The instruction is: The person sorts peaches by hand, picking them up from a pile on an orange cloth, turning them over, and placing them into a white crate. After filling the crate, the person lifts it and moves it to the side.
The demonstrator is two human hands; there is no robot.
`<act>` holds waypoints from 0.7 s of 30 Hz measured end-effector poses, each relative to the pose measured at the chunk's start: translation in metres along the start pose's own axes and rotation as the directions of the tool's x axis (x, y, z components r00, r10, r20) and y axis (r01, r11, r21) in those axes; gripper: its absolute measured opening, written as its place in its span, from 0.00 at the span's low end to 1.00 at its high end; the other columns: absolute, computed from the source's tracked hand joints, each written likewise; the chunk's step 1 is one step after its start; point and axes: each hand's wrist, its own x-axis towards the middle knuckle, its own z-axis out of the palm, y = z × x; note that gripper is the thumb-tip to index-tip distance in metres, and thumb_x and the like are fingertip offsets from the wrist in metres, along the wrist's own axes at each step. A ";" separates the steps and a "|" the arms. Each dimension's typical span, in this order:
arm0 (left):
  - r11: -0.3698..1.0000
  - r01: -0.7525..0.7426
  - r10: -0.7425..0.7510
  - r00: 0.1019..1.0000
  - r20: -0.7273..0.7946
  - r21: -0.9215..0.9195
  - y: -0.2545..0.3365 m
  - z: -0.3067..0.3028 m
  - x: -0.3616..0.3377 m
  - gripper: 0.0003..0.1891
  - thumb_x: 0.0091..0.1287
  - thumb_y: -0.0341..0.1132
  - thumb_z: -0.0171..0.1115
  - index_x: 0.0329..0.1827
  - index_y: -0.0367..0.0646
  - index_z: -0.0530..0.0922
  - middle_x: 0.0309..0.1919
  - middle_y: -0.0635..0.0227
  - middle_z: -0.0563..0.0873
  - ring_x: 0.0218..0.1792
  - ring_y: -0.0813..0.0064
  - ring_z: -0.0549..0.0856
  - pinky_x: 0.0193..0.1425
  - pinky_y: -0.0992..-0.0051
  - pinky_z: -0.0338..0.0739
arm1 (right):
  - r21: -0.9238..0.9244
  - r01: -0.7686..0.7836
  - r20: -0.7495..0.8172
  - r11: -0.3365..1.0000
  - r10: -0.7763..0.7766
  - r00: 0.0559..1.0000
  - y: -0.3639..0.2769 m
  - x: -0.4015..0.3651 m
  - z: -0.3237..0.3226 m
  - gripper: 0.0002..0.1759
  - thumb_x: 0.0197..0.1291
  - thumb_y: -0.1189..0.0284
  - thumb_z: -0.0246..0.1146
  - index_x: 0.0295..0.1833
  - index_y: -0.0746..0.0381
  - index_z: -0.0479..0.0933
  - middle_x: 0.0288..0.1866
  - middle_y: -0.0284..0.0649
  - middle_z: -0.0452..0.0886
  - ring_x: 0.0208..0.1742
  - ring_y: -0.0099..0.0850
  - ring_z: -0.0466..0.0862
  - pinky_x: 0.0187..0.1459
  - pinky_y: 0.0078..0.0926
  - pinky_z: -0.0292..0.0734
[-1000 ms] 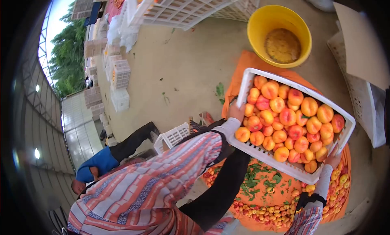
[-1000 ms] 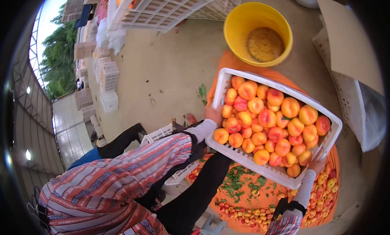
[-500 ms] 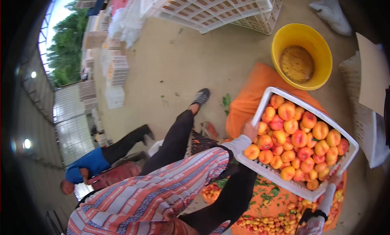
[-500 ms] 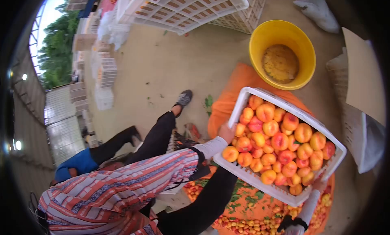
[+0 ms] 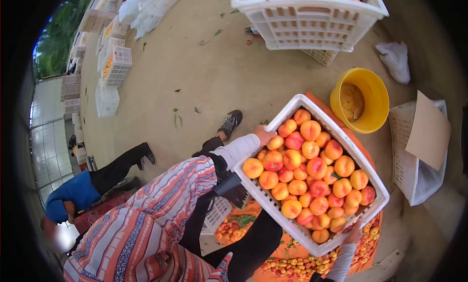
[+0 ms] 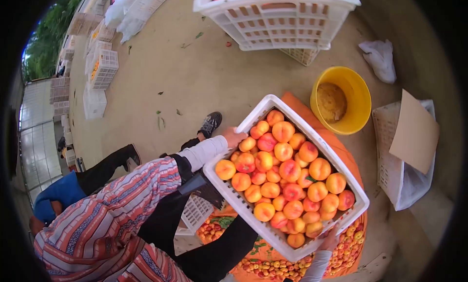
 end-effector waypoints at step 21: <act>0.971 -0.177 0.211 0.951 -0.227 0.163 -0.018 0.004 0.009 0.22 0.55 0.48 0.58 0.41 0.36 0.78 0.25 0.62 0.82 0.23 0.72 0.81 0.28 0.70 0.76 | 0.410 -0.109 0.418 0.906 -0.080 0.905 0.065 0.049 -0.018 0.26 0.62 0.43 0.42 0.32 0.55 0.66 0.18 0.29 0.63 0.17 0.24 0.66 0.20 0.23 0.64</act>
